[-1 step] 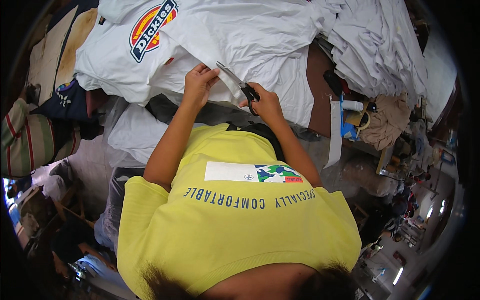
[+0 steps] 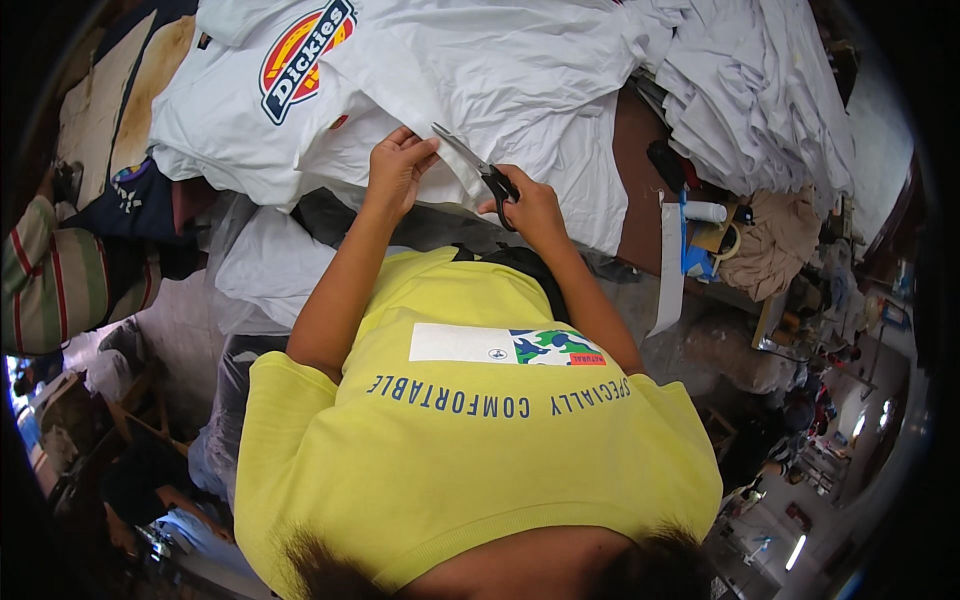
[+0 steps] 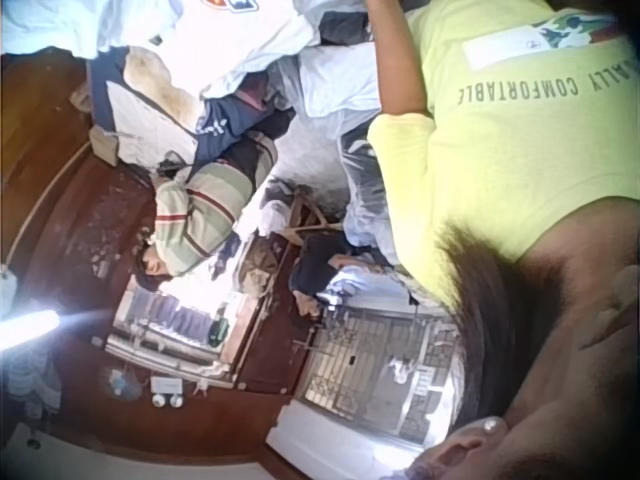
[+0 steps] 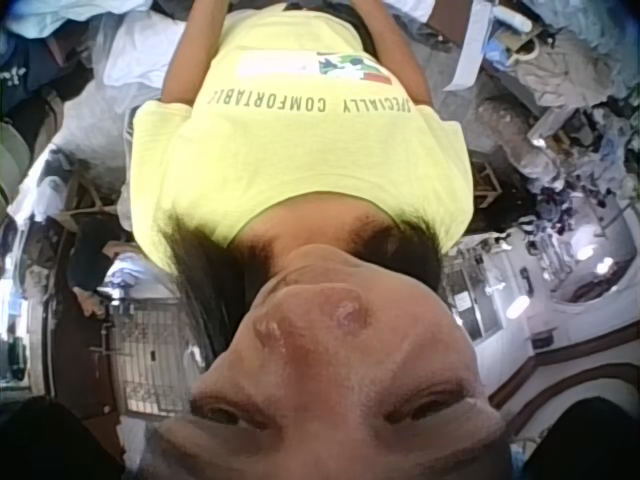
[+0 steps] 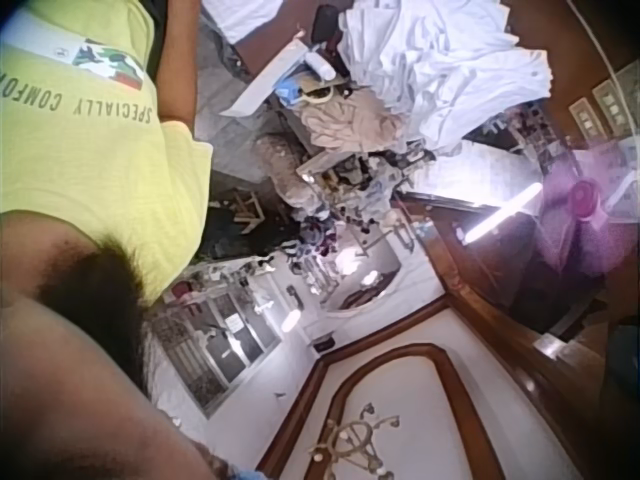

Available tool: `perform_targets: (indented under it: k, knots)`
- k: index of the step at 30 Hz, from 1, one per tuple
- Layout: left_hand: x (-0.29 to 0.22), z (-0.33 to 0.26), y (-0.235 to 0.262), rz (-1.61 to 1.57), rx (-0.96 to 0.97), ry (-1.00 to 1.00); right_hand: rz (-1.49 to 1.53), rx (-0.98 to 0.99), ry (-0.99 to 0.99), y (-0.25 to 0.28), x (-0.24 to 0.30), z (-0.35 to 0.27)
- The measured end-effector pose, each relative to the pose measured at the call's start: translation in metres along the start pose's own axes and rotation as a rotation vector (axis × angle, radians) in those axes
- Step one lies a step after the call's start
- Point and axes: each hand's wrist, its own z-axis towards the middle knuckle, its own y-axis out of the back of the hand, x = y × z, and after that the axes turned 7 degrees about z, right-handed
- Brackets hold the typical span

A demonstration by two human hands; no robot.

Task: The person uses scissors to trim loose threads from several white t-shirts on a workbench. They pick up a shirt, trim the threads from the seams with scissors, and then return the shirt to the stack.

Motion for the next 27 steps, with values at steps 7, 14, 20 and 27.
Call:
perform_targets:
  k: [7,14,20,27]
  knots:
    - [0.002,-0.002,0.0,0.048,0.001,-0.014,-0.112,-0.02,0.12,0.002,0.027,0.008]
    - [0.007,0.0,0.0,0.048,-0.02,0.012,0.051,0.04,0.011,0.003,0.009,0.005]
    - [0.005,-0.003,-0.012,0.06,0.032,0.033,0.025,-0.086,0.101,-0.002,0.003,0.007]
    - [0.008,-0.011,-0.029,0.113,0.09,-0.05,0.123,-0.214,0.222,-0.001,0.012,0.004]
